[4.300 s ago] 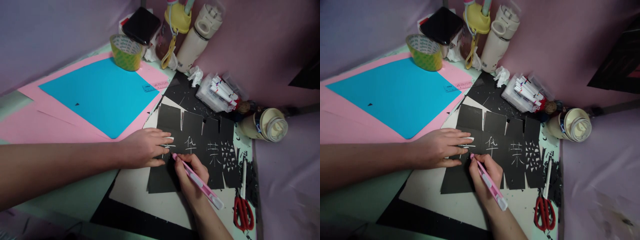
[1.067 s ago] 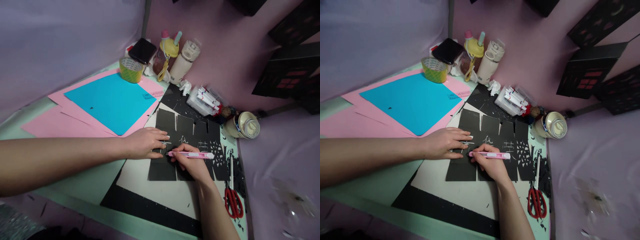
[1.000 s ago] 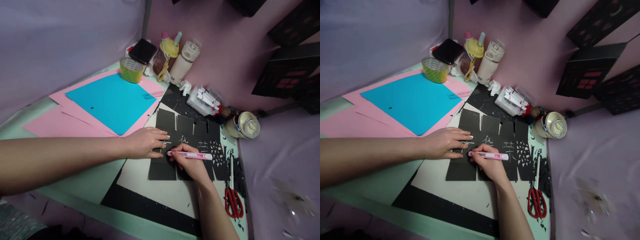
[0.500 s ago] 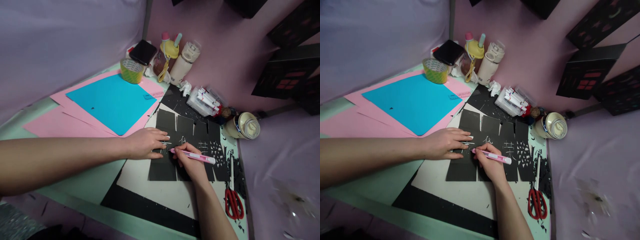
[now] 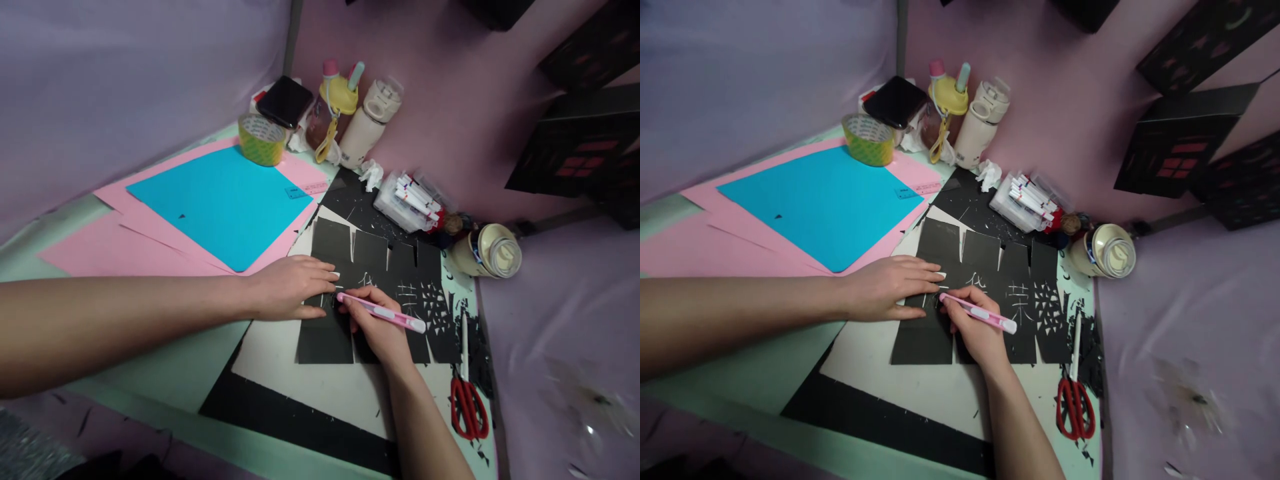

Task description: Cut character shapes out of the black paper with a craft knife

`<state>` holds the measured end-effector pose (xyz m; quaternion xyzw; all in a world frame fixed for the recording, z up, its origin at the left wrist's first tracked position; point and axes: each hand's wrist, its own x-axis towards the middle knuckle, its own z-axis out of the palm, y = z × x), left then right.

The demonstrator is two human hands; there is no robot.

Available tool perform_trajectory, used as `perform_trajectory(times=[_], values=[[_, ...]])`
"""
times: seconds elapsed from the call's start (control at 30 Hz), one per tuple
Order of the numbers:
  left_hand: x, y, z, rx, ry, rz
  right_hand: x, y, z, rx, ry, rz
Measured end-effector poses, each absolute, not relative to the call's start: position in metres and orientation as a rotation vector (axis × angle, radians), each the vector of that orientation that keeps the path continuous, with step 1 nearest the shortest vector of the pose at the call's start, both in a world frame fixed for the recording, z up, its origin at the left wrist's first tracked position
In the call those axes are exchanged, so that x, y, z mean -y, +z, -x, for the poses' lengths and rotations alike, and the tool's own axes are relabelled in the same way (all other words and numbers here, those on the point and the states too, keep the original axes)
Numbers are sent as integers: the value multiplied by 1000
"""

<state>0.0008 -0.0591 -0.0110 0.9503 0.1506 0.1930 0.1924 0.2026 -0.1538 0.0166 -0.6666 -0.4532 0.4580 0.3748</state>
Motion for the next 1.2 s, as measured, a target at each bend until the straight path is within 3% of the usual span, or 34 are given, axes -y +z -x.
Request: perform_trajectory(times=[0.5,1.2], values=[[48,19,-19,-639,277,-2596,153,13,-202,1125,1110,1662],[50,12,-24,-636,350,-2425,155,15,-202,1125,1077,1669]])
